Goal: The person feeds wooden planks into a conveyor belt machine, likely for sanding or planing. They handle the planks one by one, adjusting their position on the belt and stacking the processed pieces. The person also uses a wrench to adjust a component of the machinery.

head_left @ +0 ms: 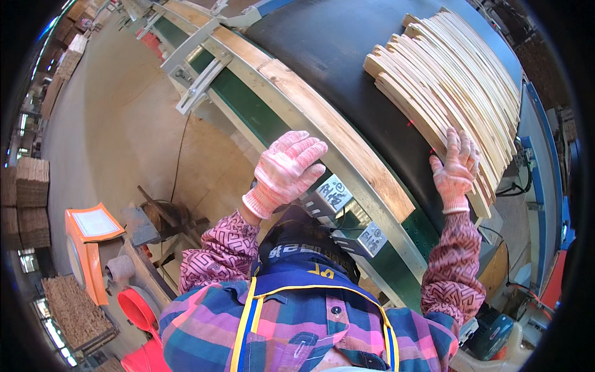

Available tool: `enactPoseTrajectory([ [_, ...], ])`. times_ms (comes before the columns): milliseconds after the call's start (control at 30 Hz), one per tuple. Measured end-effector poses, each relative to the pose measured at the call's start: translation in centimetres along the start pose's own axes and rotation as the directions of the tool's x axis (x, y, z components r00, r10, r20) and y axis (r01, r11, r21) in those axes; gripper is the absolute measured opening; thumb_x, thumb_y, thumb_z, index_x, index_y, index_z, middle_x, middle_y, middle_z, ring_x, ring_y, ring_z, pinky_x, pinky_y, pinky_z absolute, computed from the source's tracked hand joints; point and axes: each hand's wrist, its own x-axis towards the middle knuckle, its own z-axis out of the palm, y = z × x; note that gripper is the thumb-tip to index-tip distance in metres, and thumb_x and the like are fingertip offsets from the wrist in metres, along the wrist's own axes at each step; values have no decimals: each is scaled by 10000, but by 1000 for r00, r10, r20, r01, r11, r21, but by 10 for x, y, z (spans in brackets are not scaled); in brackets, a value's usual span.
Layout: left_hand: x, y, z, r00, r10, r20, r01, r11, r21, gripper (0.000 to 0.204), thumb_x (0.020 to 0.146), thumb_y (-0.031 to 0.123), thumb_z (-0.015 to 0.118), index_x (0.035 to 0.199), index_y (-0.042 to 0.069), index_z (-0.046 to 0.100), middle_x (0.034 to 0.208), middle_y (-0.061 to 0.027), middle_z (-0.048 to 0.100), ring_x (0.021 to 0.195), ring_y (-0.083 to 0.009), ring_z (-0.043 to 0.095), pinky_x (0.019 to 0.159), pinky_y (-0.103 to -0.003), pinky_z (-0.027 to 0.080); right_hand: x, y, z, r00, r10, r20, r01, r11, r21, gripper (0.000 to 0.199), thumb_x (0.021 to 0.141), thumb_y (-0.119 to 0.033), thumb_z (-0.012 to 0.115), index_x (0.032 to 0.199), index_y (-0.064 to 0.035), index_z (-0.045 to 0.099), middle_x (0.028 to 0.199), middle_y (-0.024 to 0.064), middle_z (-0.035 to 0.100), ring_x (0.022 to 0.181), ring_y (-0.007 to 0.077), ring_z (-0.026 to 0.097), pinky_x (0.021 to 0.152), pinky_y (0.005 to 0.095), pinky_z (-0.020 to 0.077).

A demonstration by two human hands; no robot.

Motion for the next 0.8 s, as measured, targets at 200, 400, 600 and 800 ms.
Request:
enactPoseTrajectory([
  [200, -9, -4, -2, 1000, -27, 2, 27, 1000, -8, 336, 855, 202, 767, 1160, 66, 730, 1129, -130, 728, 1123, -368, 659, 1024, -462, 516, -70, -22, -50, 732, 198, 652, -625, 574, 528, 526, 912, -236, 755, 1367, -16, 612, 1187, 167, 716, 1042, 249, 706, 946, 363, 552],
  [400, -18, -9, -2, 999, -34, -15, 33, 999, -28, 335, 849, 210, 776, 1157, 81, 741, 1138, -116, 733, 1132, -365, 660, 1025, -460, 515, -98, -31, -32, 395, 186, 900, -883, -193, 428, 568, 960, -267, 713, 1413, 35, 553, 1331, 175, 636, 1062, 243, 688, 825, 314, 594],
  [600, -16, -9, 0, 999, -16, -30, 14, 998, -55, 340, 847, 207, 778, 1158, 75, 739, 1129, -124, 735, 1126, -363, 664, 1026, -463, 515, -78, -48, -64, 485, 136, 864, -513, -756, 406, 548, 916, -213, 730, 1379, 41, 583, 1303, 144, 645, 1038, 217, 679, 896, 325, 565],
  [800, -5, -9, 3, 997, 55, -45, -58, 996, -71, 325, 864, 248, 743, 1153, 99, 719, 1126, -119, 725, 1123, -365, 652, 1008, -476, 521, -65, -42, -77, 650, -39, 759, -737, -276, 617, 513, 870, -207, 759, 1280, 81, 653, 1117, 122, 736, 1014, 159, 681, 924, 283, 525],
])
